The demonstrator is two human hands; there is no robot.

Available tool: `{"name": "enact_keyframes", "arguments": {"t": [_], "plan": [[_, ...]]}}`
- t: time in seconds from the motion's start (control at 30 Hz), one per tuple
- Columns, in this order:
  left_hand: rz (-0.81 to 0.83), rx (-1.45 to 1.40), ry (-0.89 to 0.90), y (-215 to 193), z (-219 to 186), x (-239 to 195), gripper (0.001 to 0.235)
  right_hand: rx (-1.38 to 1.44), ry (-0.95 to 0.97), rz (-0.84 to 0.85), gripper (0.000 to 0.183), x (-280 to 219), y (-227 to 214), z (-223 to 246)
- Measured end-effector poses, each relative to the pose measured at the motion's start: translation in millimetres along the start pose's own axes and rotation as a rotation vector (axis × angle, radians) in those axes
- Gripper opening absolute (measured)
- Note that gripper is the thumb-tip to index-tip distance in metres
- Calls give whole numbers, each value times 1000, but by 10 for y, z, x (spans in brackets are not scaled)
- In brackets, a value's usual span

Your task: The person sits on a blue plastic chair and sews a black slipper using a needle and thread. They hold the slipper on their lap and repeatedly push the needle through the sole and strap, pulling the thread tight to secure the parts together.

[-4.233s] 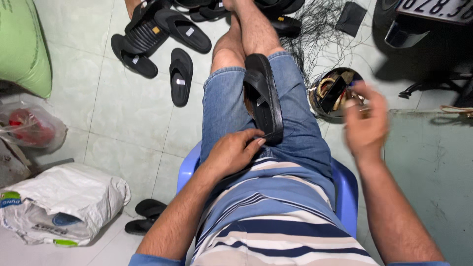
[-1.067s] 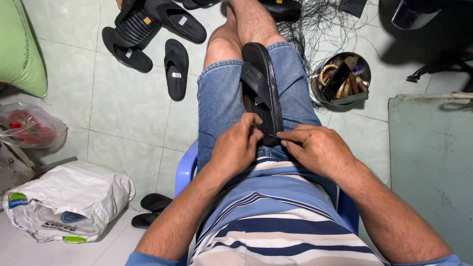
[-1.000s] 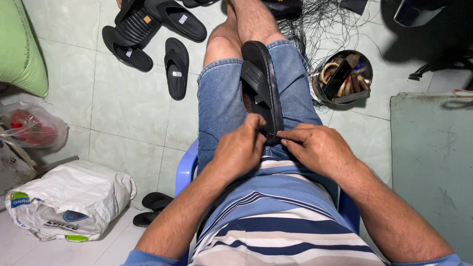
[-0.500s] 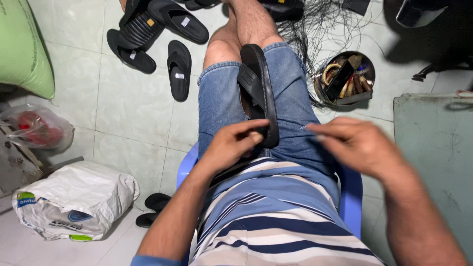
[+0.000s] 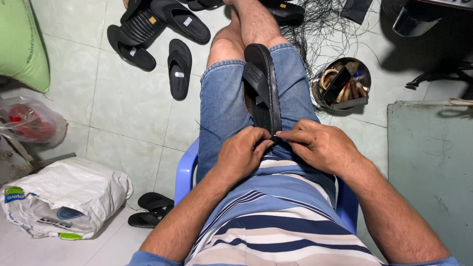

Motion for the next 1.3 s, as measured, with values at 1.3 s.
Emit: {"name": "enact_keyframes", "arguments": {"t": [1.3], "plan": [[151,-315,-143,-42,54,210,14,37,106,1,24,1,28,70]]}}
Point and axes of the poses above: each hand's wrist, its own x-axis towards the middle knuckle, its own y-axis out of the palm, z = x × y, the point moved 8 cm from there along x, towards the middle knuckle, and after that the axes turned 4 degrees about -x, right-handed, at the moved point
